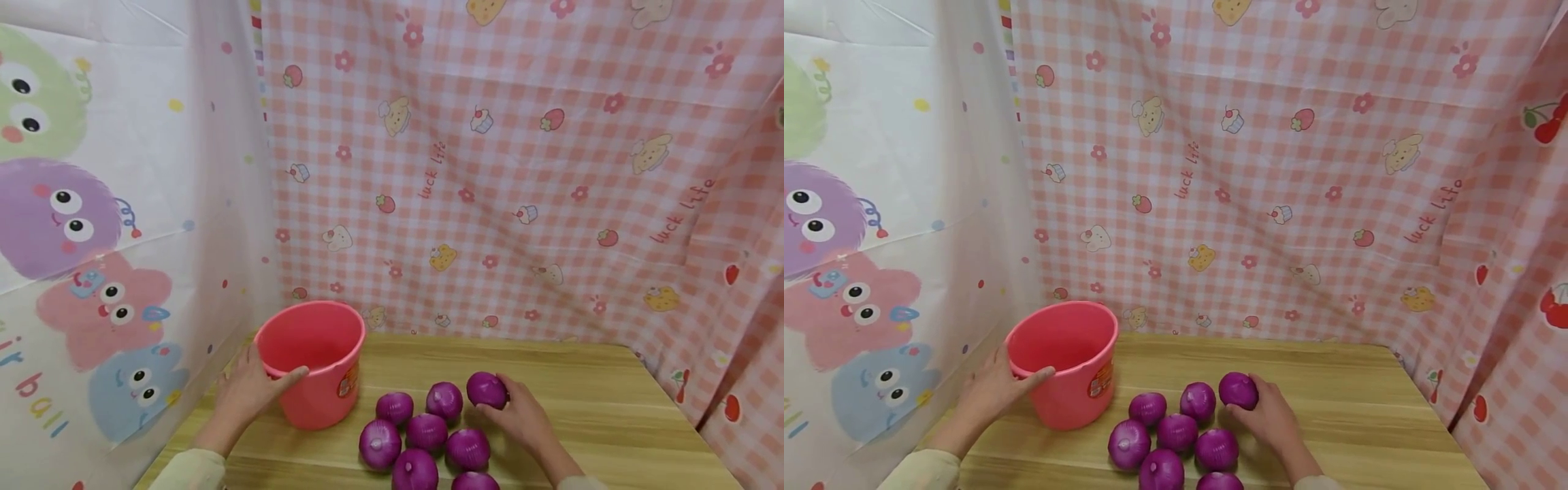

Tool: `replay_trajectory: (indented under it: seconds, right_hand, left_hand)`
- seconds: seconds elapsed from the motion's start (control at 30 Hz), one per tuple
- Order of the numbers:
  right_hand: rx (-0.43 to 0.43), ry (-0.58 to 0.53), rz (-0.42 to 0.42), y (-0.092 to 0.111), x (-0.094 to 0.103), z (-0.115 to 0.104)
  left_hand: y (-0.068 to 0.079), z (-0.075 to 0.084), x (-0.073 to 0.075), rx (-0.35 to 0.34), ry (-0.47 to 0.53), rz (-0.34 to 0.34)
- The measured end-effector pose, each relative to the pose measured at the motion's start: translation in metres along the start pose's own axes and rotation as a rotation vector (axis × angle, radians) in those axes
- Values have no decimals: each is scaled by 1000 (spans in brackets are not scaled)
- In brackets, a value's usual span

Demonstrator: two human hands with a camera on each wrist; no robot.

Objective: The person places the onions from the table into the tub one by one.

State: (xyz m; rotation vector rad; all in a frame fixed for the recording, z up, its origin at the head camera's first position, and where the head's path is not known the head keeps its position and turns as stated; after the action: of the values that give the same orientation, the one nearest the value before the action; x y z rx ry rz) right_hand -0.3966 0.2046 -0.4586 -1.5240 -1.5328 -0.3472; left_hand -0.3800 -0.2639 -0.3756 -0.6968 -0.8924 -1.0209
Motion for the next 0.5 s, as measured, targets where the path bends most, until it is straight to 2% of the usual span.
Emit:
replay_trajectory:
  seconds: [0.3,0.5]
  right_hand:
    - [75,-106,55,-28,1,-54]
    - [113,-119,63,-46,-2,-85]
  left_hand:
    - [1,0,-1,17,1,-20]
    - [0,-1,-1,15,-2,-21]
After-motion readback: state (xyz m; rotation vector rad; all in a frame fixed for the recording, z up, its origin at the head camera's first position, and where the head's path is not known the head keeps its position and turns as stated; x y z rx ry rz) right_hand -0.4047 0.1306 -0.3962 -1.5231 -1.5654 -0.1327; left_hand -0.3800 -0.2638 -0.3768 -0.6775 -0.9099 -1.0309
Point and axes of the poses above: each hand's wrist, its own y-axis away from the middle knuckle, its own x-axis out of the back of the hand, z = x × y, the point moved 10 cm from there along -y, towards the middle knuckle, and after that the axes turned 14 degrees about x, right-handed, at the moved point
